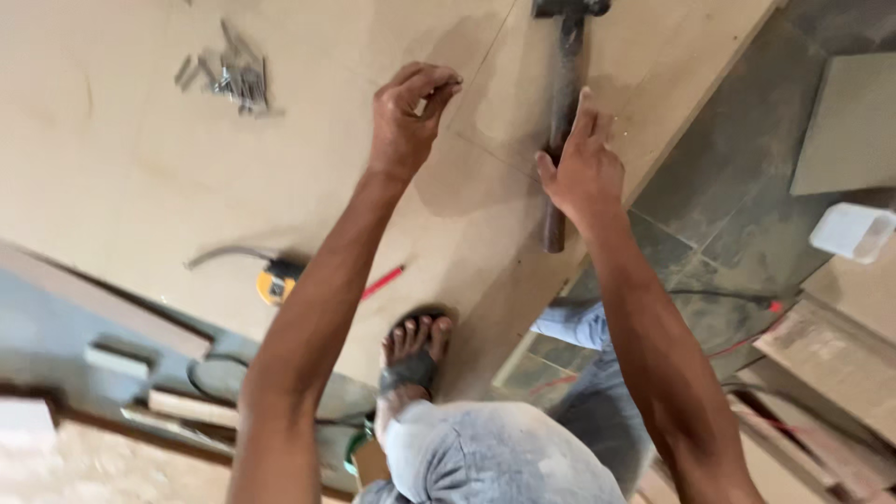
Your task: The person hammers nails into a large wooden board, picking up individual nails from a pile and driving them into the surface using a hammer.
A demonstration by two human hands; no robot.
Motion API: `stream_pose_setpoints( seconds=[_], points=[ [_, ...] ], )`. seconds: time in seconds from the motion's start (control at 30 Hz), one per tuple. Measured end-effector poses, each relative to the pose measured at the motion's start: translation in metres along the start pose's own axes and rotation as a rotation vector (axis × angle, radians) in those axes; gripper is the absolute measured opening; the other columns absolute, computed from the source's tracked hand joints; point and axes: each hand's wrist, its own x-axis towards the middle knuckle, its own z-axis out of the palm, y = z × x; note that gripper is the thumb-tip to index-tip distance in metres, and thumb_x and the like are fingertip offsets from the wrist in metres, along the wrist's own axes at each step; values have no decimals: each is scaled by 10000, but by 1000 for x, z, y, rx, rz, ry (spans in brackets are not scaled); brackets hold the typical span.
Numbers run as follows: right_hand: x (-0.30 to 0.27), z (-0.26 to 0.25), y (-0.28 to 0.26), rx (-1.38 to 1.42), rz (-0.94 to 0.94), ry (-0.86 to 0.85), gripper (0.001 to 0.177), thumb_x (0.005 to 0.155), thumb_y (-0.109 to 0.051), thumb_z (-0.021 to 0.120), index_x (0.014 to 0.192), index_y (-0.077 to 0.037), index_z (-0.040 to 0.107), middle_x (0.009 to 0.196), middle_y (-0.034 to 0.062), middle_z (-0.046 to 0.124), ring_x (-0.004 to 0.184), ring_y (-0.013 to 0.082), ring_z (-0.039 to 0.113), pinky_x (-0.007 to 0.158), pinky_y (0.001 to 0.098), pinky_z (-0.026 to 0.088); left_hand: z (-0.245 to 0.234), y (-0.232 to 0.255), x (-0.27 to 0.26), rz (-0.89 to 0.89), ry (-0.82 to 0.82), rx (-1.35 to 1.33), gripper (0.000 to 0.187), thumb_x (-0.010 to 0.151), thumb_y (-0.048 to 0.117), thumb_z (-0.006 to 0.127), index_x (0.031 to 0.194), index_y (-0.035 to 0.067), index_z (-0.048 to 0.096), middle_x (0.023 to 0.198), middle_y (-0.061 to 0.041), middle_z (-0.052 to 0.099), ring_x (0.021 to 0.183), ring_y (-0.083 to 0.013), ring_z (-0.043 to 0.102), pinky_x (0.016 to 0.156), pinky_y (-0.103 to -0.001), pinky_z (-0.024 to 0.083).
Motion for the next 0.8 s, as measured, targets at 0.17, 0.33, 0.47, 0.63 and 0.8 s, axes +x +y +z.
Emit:
stream_pose_setpoints(
  seconds=[0.17,0.33,0.47,0.63,0.8],
  points=[
    [-11,34,4,172,-165,341,734,856,-298,789,1367,89,430,1189,296,644,932,406,715,768,501,590,9,-37,12,202,-69,88,103,923,-15,799,1007,14,747,1037,-107,764,977,-267,745,814,-343,626],
    [-34,4,-15,1409,158,-172,478,917,-216,732,1268,-34,463,916,82,616,618,180,644,508,366,569,11,-47,23,208,-166,72,120,886,-1,822,997,18,779,1015,-121,776,1014,-299,720,913,-389,599],
    [-40,9,-28,1587,144,-199,455,939,-286,715,1292,-77,517,890,75,648,590,173,627,498,356,528,12,-50,29,182,-194,6,125,879,-10,820,997,19,787,1035,-128,781,1050,-309,723,948,-389,595],
    [-31,36,-23,1766,72,-222,485,956,-296,733,1317,-46,526,946,114,678,681,199,685,605,391,589,12,-56,31,156,-228,-35,131,880,-20,802,1007,6,779,1051,-143,775,1051,-310,717,958,-390,588],
    [-23,38,-20,1805,30,-245,518,984,-325,715,1348,-7,528,986,133,687,739,237,726,608,385,593,12,-53,29,189,-206,-14,139,879,-27,801,1007,18,772,1051,-130,771,1070,-315,710,997,-405,569]
  ],
)
